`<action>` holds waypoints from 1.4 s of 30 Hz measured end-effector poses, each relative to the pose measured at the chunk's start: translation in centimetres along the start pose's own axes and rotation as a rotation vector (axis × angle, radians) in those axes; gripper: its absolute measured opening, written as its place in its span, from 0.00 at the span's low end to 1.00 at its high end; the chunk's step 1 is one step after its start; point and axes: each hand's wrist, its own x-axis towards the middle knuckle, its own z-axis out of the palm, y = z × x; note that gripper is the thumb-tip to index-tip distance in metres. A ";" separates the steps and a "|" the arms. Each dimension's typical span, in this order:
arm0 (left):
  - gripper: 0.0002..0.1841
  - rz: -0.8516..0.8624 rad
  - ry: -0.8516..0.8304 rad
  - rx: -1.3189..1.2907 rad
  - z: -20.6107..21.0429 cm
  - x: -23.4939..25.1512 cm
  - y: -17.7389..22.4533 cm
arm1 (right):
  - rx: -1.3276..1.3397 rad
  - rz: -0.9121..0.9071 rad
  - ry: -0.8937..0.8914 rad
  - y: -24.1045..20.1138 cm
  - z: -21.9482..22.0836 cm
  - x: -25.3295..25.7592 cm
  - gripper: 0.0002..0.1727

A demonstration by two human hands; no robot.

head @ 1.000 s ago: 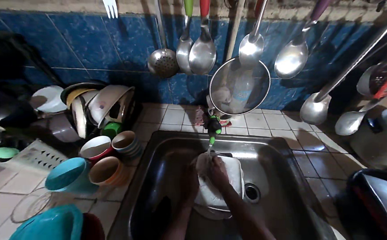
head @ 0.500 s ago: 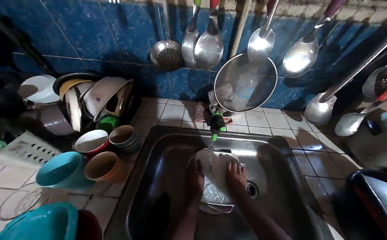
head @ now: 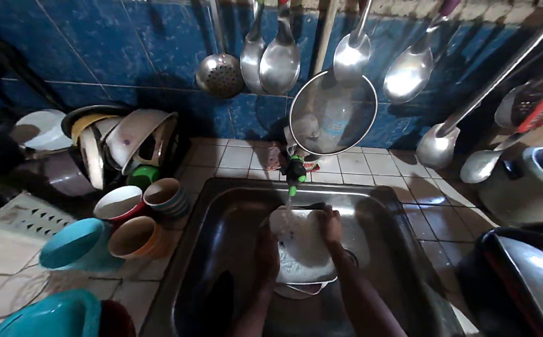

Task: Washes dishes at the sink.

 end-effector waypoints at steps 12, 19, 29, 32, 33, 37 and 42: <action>0.27 -0.148 -0.031 -0.544 0.7 0.4 1.1 | -0.216 -0.521 -0.065 -2.7 7.7 -7.5 0.33; 0.28 -0.109 -0.157 -0.376 0.3 1.8 0.2 | -0.385 -0.956 -0.383 5.7 -1.9 -12.7 0.36; 0.30 -0.264 -0.656 -0.911 -2.3 4.3 5.8 | -0.057 -0.688 0.053 -1.0 -18.2 -13.6 0.19; 0.29 -0.068 -0.454 -0.706 -2.5 5.2 6.8 | 0.331 -0.320 -0.132 -1.1 -17.5 -10.5 0.13; 0.27 -0.010 -0.344 -0.524 -3.3 5.0 7.3 | 0.502 -0.223 -0.176 -0.6 -15.9 -9.4 0.12; 0.26 0.351 -0.032 0.115 -3.2 4.8 7.9 | 0.936 0.083 -0.272 -0.1 -7.8 -8.3 0.14; 0.18 1.112 -0.076 0.135 -1.8 6.5 5.5 | 1.042 0.119 -0.293 -0.8 -2.1 -8.3 0.12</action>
